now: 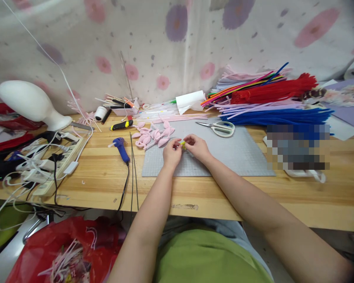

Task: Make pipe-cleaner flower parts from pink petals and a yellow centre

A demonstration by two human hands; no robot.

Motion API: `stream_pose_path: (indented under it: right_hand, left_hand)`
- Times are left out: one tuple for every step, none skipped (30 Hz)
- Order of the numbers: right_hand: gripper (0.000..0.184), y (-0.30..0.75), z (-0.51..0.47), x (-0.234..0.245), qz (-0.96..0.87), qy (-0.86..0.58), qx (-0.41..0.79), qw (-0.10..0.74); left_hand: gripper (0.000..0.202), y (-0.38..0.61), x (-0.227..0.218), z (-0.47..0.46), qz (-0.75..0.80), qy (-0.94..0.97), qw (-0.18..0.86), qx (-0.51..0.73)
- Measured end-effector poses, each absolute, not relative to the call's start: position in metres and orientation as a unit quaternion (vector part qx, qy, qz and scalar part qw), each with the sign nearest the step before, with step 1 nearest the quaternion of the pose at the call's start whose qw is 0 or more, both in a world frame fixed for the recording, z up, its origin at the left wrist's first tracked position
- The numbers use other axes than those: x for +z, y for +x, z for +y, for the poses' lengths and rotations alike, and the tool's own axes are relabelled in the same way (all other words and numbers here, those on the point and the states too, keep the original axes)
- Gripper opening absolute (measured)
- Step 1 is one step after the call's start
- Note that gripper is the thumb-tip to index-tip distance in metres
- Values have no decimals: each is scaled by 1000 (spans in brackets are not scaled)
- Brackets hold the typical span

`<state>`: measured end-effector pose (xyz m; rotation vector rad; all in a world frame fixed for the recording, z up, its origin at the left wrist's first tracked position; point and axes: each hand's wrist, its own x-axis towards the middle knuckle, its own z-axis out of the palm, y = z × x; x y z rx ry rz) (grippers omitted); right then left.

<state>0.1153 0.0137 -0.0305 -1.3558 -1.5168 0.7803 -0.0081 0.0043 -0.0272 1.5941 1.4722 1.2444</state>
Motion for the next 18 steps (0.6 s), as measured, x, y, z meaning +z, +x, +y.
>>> stream_pose_path:
  right_hand:
    - [16, 117, 13, -29, -625, -549, 316, 456]
    - [16, 119, 13, -28, -634, -542, 319, 450]
    - [16, 121, 13, -26, -643, -532, 324, 446]
    - [17, 123, 14, -25, -649, -522, 331, 443]
    - [18, 125, 14, -23, -653, -512, 338, 443]
    - [18, 127, 15, -22, -655, -502, 346, 446]
    - [18, 128, 15, -20, -652, -493, 359, 450]
    - [17, 129, 16, -19, -643, -484, 381, 454]
    - [17, 130, 17, -18, -629, -475, 413, 457]
    - [16, 130, 17, -18, -609, -466, 451, 456]
    - [15, 130, 17, -17, -585, -460, 490, 453]
    - [15, 129, 18, -17, -561, -458, 524, 448]
    - [14, 129, 18, -17, -540, -457, 549, 445]
    - [14, 129, 18, -16, -526, -458, 564, 443]
    - [14, 129, 17, -16, -518, -459, 571, 441]
    - [14, 129, 17, -16, -514, -460, 575, 441]
    - [14, 129, 16, -15, -511, -459, 578, 440]
    - [15, 130, 16, -15, -511, -458, 582, 438]
  left_hand:
    - [27, -9, -27, 5, 556, 607, 319, 470]
    - [28, -10, -28, 5, 554, 609, 323, 467]
    - [29, -10, -28, 6, 550, 611, 328, 465]
    - [30, -11, -29, 6, 547, 613, 333, 463]
    - [31, -11, -30, 7, 542, 615, 338, 462]
    - [32, -11, -31, 7, 537, 616, 344, 462]
    - [32, -10, -32, 8, 530, 616, 351, 465]
    - [31, -9, -33, 8, 522, 614, 361, 469]
    - [30, -8, -33, 8, 514, 609, 374, 474]
    - [29, -7, -32, 7, 506, 601, 391, 480]
    - [28, -6, -31, 6, 499, 588, 413, 484]
    - [27, -5, -29, 6, 495, 569, 439, 488]
    - [26, -3, -27, 5, 491, 548, 467, 491]
    - [26, -2, -25, 4, 489, 525, 492, 493]
    - [27, -2, -23, 3, 486, 505, 513, 495]
    - [29, -2, -21, 2, 484, 488, 529, 498]
    - [32, -2, -20, 2, 481, 477, 539, 501]
    - [34, -2, -20, 1, 478, 470, 545, 504]
